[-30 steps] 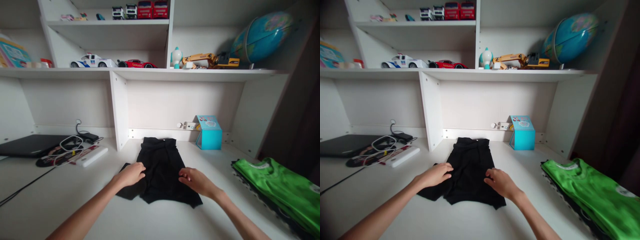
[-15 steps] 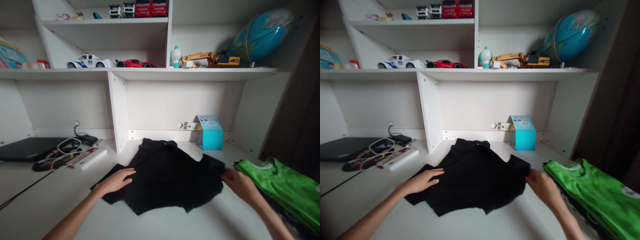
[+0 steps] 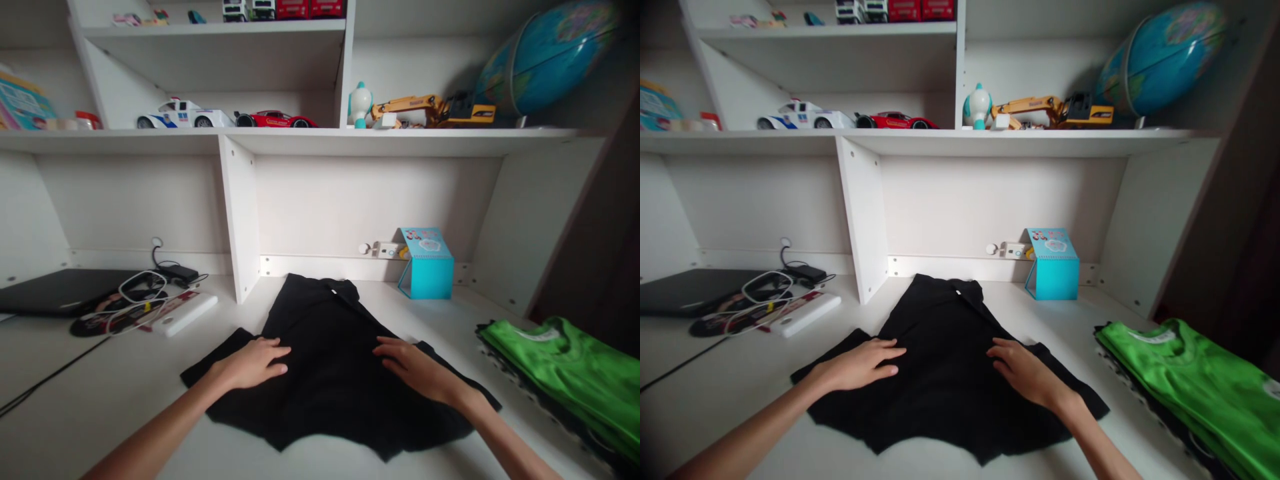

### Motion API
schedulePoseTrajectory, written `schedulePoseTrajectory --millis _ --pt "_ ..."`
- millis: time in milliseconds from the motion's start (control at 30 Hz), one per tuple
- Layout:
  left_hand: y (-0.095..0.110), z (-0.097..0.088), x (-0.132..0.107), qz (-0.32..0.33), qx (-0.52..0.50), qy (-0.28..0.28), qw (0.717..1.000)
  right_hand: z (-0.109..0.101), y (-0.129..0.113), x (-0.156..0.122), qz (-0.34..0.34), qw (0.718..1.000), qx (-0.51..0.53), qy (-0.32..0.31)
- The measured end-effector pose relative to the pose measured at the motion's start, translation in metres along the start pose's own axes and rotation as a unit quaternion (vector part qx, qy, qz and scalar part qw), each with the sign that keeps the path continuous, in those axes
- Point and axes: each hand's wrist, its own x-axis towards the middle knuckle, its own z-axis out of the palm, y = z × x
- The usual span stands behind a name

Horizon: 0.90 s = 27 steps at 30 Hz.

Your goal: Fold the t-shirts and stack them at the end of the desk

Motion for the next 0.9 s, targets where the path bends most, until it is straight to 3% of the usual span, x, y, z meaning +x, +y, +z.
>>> schedulePoseTrajectory --millis 100,200,300,433,633,700,800,867,900 --pt "0.003 -0.024 -0.004 0.031 -0.034 -0.024 0.999 -0.005 0.013 0.032 0.016 0.999 -0.037 -0.003" --pt "-0.010 -0.040 0.024 0.019 -0.021 0.014 1.000 0.002 0.017 0.070 0.051 0.996 -0.073 0.026" --pt "-0.037 -0.033 0.073 -0.006 0.029 0.057 0.998 0.023 0.005 0.106 0.076 0.990 -0.111 0.043" --pt "-0.076 -0.011 0.121 -0.043 0.019 0.034 0.998 0.037 -0.006 0.140 0.098 0.985 -0.136 0.036" --pt "-0.115 -0.004 0.137 -0.088 0.020 0.043 0.995 -0.020 0.035 0.159 0.285 0.945 -0.148 0.063" --pt "-0.124 -0.004 0.139 -0.104 0.028 0.053 0.993 -0.031 0.032 0.154 0.296 0.941 -0.148 0.066" --pt "-0.131 -0.004 0.141 -0.118 0.035 0.060 0.991 -0.020 -0.008 0.125 0.216 0.968 -0.126 0.033" --pt "-0.134 -0.005 0.140 -0.115 0.046 0.059 0.991 -0.004 -0.047 0.095 0.079 0.993 -0.076 -0.038" --pt "-0.134 -0.007 0.138 -0.116 0.056 0.060 0.990 0.004 -0.065 0.078 -0.031 0.994 -0.038 -0.097"
